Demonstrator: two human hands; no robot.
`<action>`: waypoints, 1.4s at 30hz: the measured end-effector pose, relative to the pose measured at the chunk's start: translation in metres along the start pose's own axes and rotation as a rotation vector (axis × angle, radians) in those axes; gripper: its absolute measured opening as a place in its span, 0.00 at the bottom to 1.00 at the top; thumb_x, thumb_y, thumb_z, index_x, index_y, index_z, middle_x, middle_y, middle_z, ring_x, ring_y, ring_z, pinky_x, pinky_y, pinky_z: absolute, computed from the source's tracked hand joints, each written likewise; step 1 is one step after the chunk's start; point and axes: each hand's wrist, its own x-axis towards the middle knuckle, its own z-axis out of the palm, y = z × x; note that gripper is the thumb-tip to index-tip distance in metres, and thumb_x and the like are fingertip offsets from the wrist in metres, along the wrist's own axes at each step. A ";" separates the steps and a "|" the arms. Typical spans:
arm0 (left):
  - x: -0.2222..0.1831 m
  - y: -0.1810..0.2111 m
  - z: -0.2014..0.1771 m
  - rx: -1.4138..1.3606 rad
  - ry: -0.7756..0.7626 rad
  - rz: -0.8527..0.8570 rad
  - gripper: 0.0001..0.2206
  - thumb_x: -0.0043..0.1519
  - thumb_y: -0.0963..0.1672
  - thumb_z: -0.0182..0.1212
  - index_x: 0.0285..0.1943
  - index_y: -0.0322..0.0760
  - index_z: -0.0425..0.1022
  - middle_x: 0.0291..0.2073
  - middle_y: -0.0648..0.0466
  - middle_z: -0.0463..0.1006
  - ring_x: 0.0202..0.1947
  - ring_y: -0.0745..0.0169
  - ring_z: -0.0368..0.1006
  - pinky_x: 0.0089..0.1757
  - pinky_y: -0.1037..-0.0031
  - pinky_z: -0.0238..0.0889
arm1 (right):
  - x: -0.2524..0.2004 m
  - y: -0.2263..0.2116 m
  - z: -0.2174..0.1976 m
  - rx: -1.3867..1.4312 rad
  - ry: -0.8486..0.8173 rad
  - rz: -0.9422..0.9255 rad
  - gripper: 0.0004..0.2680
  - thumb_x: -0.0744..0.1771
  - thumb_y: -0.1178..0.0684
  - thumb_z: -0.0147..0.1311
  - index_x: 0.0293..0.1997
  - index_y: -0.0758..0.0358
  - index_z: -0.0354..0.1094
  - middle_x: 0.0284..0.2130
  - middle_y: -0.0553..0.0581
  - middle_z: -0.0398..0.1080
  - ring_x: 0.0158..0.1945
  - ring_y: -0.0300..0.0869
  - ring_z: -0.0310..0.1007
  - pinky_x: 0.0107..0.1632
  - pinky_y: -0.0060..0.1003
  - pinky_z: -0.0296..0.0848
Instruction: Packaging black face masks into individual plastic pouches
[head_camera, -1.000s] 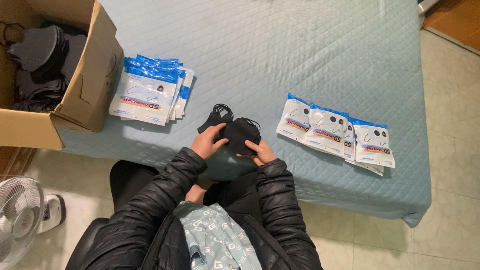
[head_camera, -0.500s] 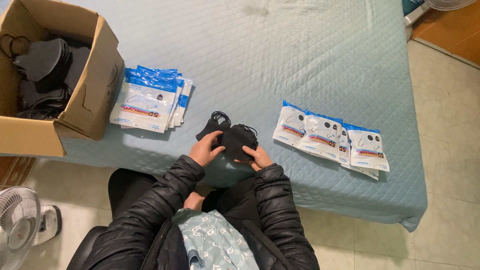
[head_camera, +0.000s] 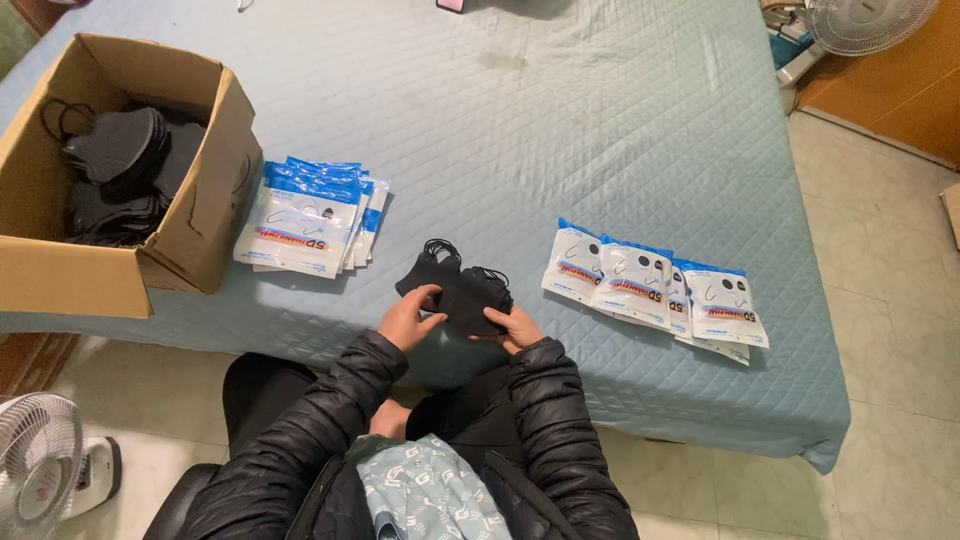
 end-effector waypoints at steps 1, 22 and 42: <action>0.000 -0.006 0.002 0.002 0.004 0.004 0.22 0.65 0.48 0.66 0.67 0.47 0.64 0.42 0.51 0.75 0.33 0.50 0.77 0.36 0.57 0.75 | 0.003 0.002 -0.004 -0.002 -0.003 -0.005 0.17 0.67 0.59 0.64 0.63 0.61 0.70 0.54 0.69 0.75 0.53 0.63 0.78 0.50 0.64 0.82; -0.079 0.026 -0.033 -0.403 0.110 -0.075 0.12 0.64 0.49 0.65 0.56 0.52 0.80 0.33 0.57 0.86 0.26 0.66 0.78 0.31 0.74 0.72 | 0.028 0.021 -0.058 0.206 0.183 -0.134 0.18 0.66 0.61 0.65 0.63 0.70 0.67 0.53 0.74 0.74 0.54 0.67 0.76 0.55 0.71 0.77; -0.267 0.258 -0.133 -0.512 -0.559 1.209 0.27 0.78 0.54 0.21 0.72 0.33 0.57 0.74 0.37 0.59 0.77 0.44 0.57 0.80 0.38 0.37 | 0.005 0.029 -0.037 0.097 0.343 -0.196 0.19 0.64 0.59 0.62 0.62 0.63 0.67 0.58 0.63 0.72 0.60 0.60 0.72 0.47 0.61 0.82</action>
